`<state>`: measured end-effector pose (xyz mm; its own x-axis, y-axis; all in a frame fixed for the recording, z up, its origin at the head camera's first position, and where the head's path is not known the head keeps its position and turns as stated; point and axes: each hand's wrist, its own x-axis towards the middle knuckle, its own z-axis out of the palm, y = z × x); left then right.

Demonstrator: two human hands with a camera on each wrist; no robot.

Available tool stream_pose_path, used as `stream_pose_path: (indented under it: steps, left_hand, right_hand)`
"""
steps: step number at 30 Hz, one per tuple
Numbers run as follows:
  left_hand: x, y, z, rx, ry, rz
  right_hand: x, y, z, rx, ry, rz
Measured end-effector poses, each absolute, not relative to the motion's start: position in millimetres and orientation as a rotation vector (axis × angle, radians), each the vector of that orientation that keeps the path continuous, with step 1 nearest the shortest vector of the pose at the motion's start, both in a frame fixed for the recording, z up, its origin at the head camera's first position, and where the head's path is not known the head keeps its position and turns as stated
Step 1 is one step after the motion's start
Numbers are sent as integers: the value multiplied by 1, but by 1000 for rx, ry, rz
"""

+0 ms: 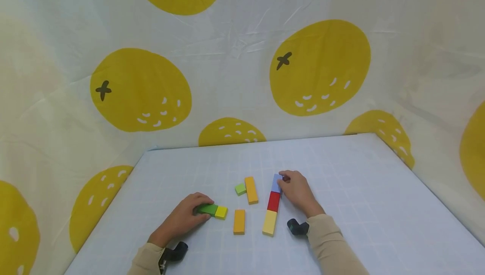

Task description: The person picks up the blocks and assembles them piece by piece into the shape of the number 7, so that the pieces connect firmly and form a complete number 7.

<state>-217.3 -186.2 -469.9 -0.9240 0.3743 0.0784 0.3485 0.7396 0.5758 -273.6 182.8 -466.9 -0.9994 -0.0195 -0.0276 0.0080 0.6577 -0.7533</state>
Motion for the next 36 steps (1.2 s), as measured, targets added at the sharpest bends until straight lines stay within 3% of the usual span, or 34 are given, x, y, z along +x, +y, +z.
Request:
stream_pose_path:
  steps: [36]
  left_hand:
    - [-217,-185,-468,569,2897,916]
  right_hand:
    - [-273,188,-465,35,2765,-1391]
